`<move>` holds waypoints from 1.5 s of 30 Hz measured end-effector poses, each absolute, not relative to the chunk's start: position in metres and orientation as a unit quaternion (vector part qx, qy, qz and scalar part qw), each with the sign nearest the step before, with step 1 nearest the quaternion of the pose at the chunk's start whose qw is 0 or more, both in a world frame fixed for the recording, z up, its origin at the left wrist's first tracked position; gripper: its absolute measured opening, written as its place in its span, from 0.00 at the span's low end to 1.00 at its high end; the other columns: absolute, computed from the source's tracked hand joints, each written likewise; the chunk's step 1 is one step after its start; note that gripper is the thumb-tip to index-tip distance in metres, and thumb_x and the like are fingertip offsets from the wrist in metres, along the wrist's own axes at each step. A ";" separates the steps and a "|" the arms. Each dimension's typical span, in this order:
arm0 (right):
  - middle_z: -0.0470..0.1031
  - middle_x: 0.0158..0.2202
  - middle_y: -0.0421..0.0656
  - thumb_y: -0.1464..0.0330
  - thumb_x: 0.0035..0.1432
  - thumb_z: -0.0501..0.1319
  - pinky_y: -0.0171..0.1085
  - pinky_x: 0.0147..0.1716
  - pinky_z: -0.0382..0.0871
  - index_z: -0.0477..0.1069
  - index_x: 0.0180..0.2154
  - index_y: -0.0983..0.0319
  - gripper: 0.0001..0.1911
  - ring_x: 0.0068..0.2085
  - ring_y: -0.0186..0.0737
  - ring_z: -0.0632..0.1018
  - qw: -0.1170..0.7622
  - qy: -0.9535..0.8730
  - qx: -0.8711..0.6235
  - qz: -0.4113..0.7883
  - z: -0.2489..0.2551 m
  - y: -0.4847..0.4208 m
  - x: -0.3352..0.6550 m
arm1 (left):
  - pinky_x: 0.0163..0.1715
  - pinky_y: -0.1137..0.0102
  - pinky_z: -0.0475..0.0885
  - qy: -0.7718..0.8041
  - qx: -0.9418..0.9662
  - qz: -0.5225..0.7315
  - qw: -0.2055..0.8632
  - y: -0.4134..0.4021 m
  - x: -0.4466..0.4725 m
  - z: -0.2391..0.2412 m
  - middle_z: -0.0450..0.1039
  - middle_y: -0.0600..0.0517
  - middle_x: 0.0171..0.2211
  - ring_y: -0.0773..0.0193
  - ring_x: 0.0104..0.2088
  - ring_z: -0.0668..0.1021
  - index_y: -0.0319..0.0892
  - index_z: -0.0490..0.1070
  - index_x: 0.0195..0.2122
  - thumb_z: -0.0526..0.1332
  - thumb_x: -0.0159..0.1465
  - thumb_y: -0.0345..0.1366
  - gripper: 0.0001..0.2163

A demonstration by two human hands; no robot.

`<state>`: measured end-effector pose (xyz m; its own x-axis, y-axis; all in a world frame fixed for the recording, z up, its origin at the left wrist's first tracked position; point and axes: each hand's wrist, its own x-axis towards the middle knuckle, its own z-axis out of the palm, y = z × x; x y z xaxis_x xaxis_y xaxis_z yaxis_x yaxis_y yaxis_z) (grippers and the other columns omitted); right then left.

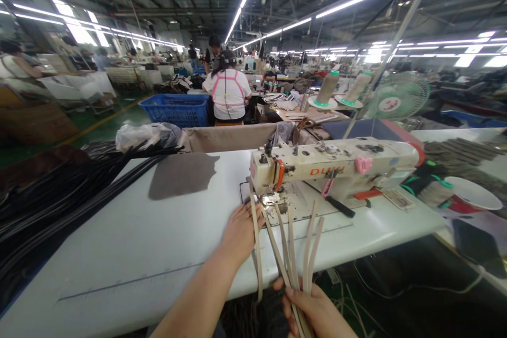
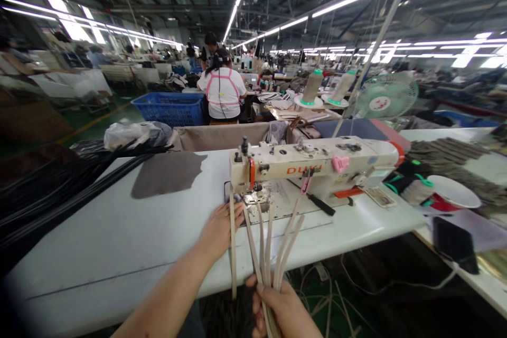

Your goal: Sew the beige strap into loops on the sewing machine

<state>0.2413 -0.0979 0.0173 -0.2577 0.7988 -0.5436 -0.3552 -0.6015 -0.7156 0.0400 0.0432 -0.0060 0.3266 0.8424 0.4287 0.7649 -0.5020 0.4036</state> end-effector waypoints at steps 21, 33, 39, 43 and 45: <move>0.68 0.15 0.34 0.37 0.43 0.70 0.30 0.09 0.62 0.78 0.37 0.64 0.37 0.12 0.27 0.61 0.347 -0.287 -0.556 0.699 -0.003 -0.088 0.254 | 0.65 0.53 0.69 0.496 0.816 0.292 0.053 0.044 0.040 -0.007 0.76 0.45 0.62 0.54 0.64 0.75 0.44 0.72 0.62 0.54 0.77 0.40 0.17; 0.71 0.20 0.36 0.48 0.42 0.77 0.30 0.13 0.68 0.82 0.37 0.65 0.30 0.15 0.28 0.66 0.406 -0.227 -0.537 0.704 0.040 -0.088 0.245 | 0.64 0.53 0.69 0.498 0.816 0.289 0.054 0.042 0.041 0.001 0.77 0.45 0.61 0.54 0.62 0.76 0.42 0.73 0.61 0.54 0.77 0.41 0.17; 0.74 0.21 0.36 0.56 0.50 0.77 0.32 0.12 0.69 0.79 0.48 0.64 0.27 0.15 0.29 0.67 0.446 -0.233 -0.503 0.703 0.051 -0.089 0.242 | 0.65 0.53 0.69 0.498 0.816 0.289 0.058 0.042 0.040 0.000 0.76 0.45 0.61 0.54 0.63 0.75 0.43 0.73 0.61 0.54 0.77 0.40 0.16; 0.73 0.22 0.36 0.60 0.57 0.73 0.29 0.12 0.68 0.77 0.53 0.64 0.25 0.15 0.27 0.66 0.456 -0.238 -0.500 0.697 0.064 -0.089 0.242 | 0.66 0.53 0.68 0.503 0.813 0.284 0.072 0.042 0.040 0.000 0.75 0.45 0.62 0.54 0.64 0.75 0.44 0.72 0.61 0.53 0.77 0.41 0.17; 0.73 0.22 0.36 0.61 0.58 0.72 0.29 0.11 0.68 0.76 0.55 0.63 0.25 0.15 0.27 0.65 0.453 -0.240 -0.498 0.700 0.069 -0.088 0.242 | 0.66 0.52 0.69 0.502 0.813 0.284 0.075 0.042 0.040 0.000 0.75 0.45 0.62 0.53 0.64 0.75 0.43 0.72 0.62 0.53 0.77 0.41 0.17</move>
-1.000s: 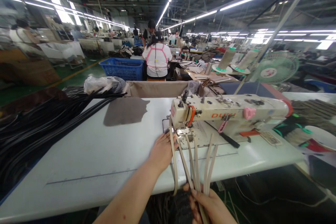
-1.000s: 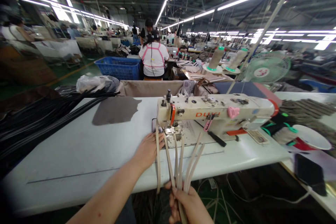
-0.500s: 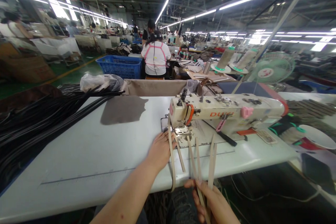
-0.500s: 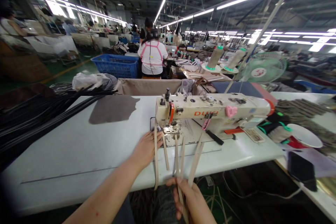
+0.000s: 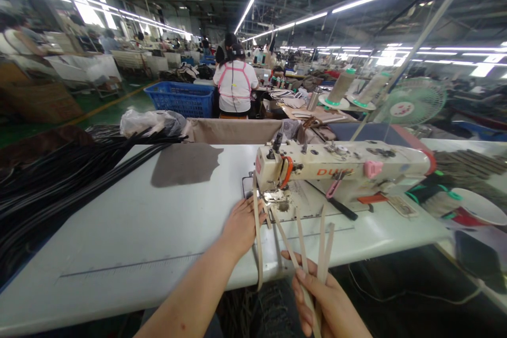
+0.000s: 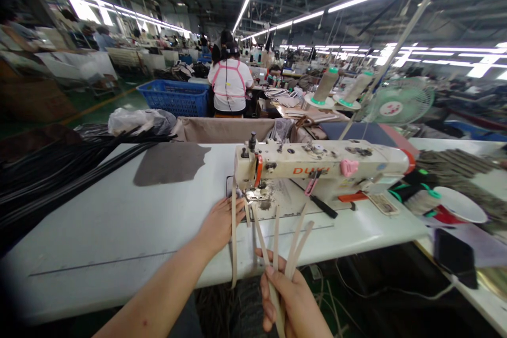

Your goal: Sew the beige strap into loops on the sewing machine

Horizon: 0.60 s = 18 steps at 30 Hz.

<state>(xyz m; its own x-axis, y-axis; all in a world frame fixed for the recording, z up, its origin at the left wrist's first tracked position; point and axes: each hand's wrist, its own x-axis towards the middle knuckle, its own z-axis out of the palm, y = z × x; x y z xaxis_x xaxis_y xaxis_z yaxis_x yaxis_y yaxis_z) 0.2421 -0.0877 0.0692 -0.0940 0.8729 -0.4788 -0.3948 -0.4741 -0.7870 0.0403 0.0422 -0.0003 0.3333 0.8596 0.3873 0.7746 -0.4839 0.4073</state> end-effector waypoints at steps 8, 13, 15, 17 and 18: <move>0.72 0.22 0.35 0.62 0.60 0.70 0.29 0.11 0.68 0.74 0.57 0.64 0.25 0.15 0.26 0.63 0.439 -0.247 -0.490 0.711 0.075 -0.085 0.241 | 0.65 0.51 0.69 0.503 0.806 0.305 0.065 0.043 0.042 -0.005 0.76 0.44 0.61 0.52 0.63 0.76 0.44 0.73 0.61 0.53 0.77 0.41 0.17; 0.73 0.20 0.35 0.60 0.53 0.75 0.29 0.09 0.66 0.74 0.54 0.66 0.30 0.13 0.26 0.63 0.433 -0.233 -0.491 0.719 0.071 -0.080 0.238 | 0.64 0.53 0.70 0.509 0.807 0.292 0.058 0.043 0.042 -0.003 0.76 0.45 0.61 0.54 0.63 0.76 0.43 0.73 0.61 0.53 0.77 0.41 0.17; 0.73 0.20 0.35 0.59 0.50 0.76 0.30 0.09 0.66 0.74 0.54 0.66 0.32 0.13 0.27 0.63 0.432 -0.229 -0.493 0.720 0.069 -0.078 0.237 | 0.65 0.53 0.69 0.510 0.809 0.287 0.056 0.043 0.042 -0.002 0.76 0.45 0.61 0.54 0.63 0.75 0.43 0.73 0.61 0.53 0.77 0.41 0.17; 0.74 0.20 0.35 0.59 0.50 0.76 0.29 0.09 0.65 0.74 0.54 0.66 0.32 0.13 0.27 0.63 0.433 -0.228 -0.494 0.719 0.067 -0.077 0.236 | 0.65 0.53 0.69 0.511 0.809 0.285 0.055 0.043 0.042 -0.002 0.76 0.44 0.62 0.53 0.64 0.75 0.42 0.72 0.62 0.52 0.77 0.41 0.18; 0.74 0.20 0.35 0.59 0.50 0.76 0.29 0.09 0.65 0.74 0.54 0.66 0.32 0.13 0.27 0.63 0.433 -0.228 -0.493 0.719 0.066 -0.076 0.236 | 0.65 0.52 0.69 0.511 0.810 0.284 0.055 0.043 0.042 -0.002 0.76 0.44 0.61 0.53 0.64 0.75 0.42 0.73 0.62 0.52 0.78 0.41 0.18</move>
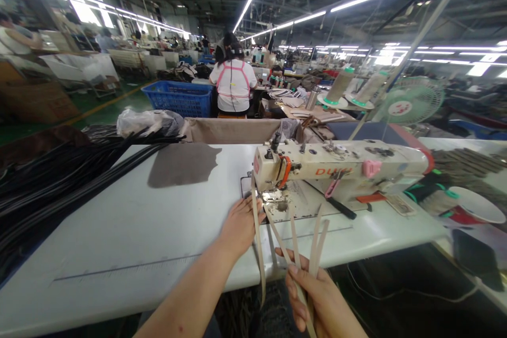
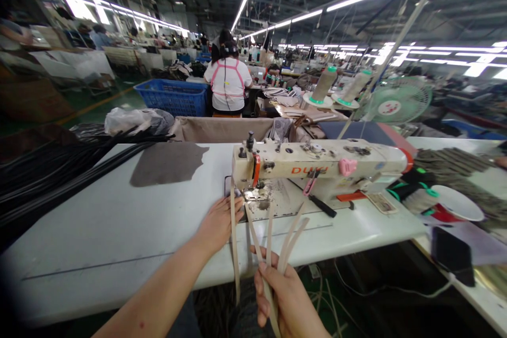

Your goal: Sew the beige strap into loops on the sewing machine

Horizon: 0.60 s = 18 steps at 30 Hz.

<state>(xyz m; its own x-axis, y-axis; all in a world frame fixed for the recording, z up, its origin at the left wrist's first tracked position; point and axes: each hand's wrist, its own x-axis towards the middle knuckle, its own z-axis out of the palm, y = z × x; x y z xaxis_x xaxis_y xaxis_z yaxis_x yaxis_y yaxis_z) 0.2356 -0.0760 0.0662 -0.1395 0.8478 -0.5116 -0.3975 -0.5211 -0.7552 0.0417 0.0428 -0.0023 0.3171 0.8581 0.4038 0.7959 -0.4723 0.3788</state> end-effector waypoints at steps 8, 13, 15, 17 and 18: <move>0.73 0.20 0.34 0.60 0.52 0.74 0.29 0.10 0.66 0.71 0.54 0.66 0.31 0.14 0.27 0.62 0.428 -0.225 -0.493 0.723 0.065 -0.066 0.229 | 0.65 0.52 0.69 0.501 0.821 0.269 0.045 0.044 0.039 -0.004 0.75 0.45 0.62 0.53 0.65 0.74 0.43 0.72 0.62 0.53 0.77 0.40 0.17; 0.73 0.20 0.33 0.59 0.51 0.73 0.29 0.10 0.66 0.70 0.54 0.66 0.32 0.14 0.27 0.62 0.425 -0.229 -0.490 0.726 0.058 -0.059 0.227 | 0.64 0.51 0.70 0.495 0.824 0.272 0.038 0.041 0.038 -0.002 0.75 0.44 0.62 0.51 0.64 0.75 0.42 0.72 0.61 0.54 0.76 0.39 0.16; 0.72 0.20 0.33 0.59 0.51 0.73 0.29 0.10 0.66 0.70 0.54 0.66 0.32 0.14 0.27 0.62 0.422 -0.231 -0.489 0.727 0.057 -0.058 0.227 | 0.64 0.51 0.71 0.489 0.827 0.275 0.037 0.041 0.038 -0.001 0.75 0.43 0.62 0.51 0.64 0.75 0.41 0.72 0.61 0.54 0.76 0.38 0.16; 0.72 0.19 0.33 0.59 0.51 0.73 0.29 0.10 0.66 0.71 0.53 0.66 0.32 0.14 0.27 0.62 0.421 -0.233 -0.489 0.728 0.057 -0.057 0.226 | 0.63 0.51 0.71 0.482 0.830 0.277 0.036 0.041 0.038 0.000 0.76 0.43 0.61 0.51 0.63 0.75 0.41 0.72 0.61 0.54 0.76 0.37 0.16; 0.72 0.19 0.33 0.59 0.51 0.73 0.29 0.10 0.65 0.71 0.53 0.66 0.32 0.14 0.27 0.62 0.421 -0.234 -0.490 0.727 0.057 -0.056 0.226 | 0.63 0.50 0.71 0.480 0.831 0.278 0.035 0.041 0.038 0.000 0.76 0.43 0.61 0.51 0.63 0.76 0.41 0.72 0.61 0.54 0.77 0.37 0.16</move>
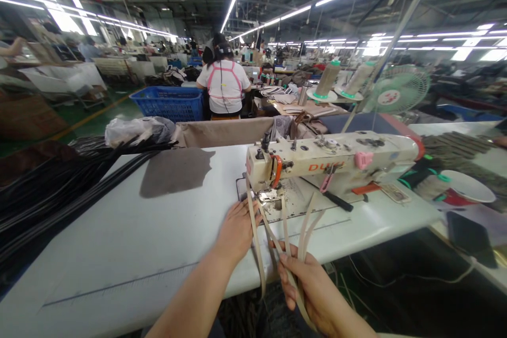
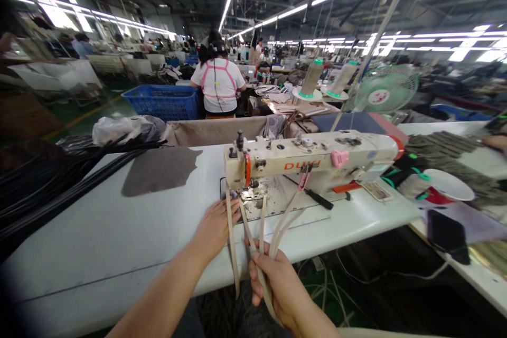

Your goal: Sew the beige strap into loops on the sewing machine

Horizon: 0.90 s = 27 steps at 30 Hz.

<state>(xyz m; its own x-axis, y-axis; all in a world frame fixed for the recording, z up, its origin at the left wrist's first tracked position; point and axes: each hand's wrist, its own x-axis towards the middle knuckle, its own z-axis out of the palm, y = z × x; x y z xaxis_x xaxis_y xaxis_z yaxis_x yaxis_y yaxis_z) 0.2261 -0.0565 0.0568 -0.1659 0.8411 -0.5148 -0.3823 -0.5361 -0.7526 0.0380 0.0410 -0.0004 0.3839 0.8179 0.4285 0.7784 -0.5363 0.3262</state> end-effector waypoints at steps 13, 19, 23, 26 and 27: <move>0.73 0.21 0.34 0.56 0.52 0.74 0.31 0.15 0.70 0.75 0.47 0.65 0.26 0.16 0.27 0.65 0.444 -0.249 -0.469 0.722 0.038 -0.050 0.223 | 0.65 0.50 0.70 0.488 0.825 0.282 0.045 0.042 0.038 -0.005 0.76 0.43 0.61 0.52 0.64 0.75 0.43 0.72 0.62 0.52 0.77 0.39 0.17; 0.74 0.22 0.35 0.54 0.53 0.73 0.32 0.16 0.72 0.77 0.46 0.66 0.26 0.16 0.28 0.67 0.424 -0.259 -0.470 0.729 0.036 -0.058 0.231 | 0.65 0.48 0.70 0.496 0.821 0.278 0.047 0.041 0.039 -0.003 0.76 0.44 0.61 0.51 0.64 0.75 0.42 0.72 0.62 0.51 0.77 0.40 0.18; 0.74 0.23 0.34 0.54 0.55 0.72 0.32 0.17 0.73 0.76 0.46 0.66 0.25 0.16 0.26 0.68 0.423 -0.266 -0.456 0.736 0.034 -0.069 0.236 | 0.65 0.48 0.69 0.490 0.824 0.281 0.046 0.040 0.036 -0.008 0.76 0.44 0.61 0.51 0.64 0.75 0.43 0.74 0.61 0.50 0.77 0.40 0.18; 0.74 0.21 0.34 0.53 0.53 0.72 0.33 0.17 0.73 0.76 0.45 0.67 0.27 0.16 0.27 0.69 0.422 -0.264 -0.448 0.743 0.031 -0.074 0.238 | 0.65 0.47 0.69 0.473 0.833 0.285 0.044 0.041 0.032 -0.015 0.75 0.44 0.62 0.49 0.64 0.74 0.43 0.74 0.60 0.48 0.77 0.41 0.20; 0.74 0.21 0.34 0.53 0.51 0.73 0.33 0.17 0.73 0.76 0.44 0.67 0.28 0.16 0.27 0.69 0.423 -0.262 -0.448 0.743 0.030 -0.075 0.238 | 0.64 0.47 0.69 0.469 0.835 0.284 0.043 0.042 0.031 -0.017 0.75 0.43 0.62 0.48 0.64 0.74 0.42 0.75 0.60 0.47 0.77 0.41 0.21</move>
<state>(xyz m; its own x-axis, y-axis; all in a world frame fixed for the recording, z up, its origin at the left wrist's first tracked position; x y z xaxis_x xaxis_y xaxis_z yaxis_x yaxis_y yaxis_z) 0.2384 -0.0754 0.0296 -0.2413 0.8631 -0.4437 -0.3938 -0.5050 -0.7681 0.0311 0.0424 -0.0170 0.3979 0.8084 0.4337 0.7593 -0.5556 0.3388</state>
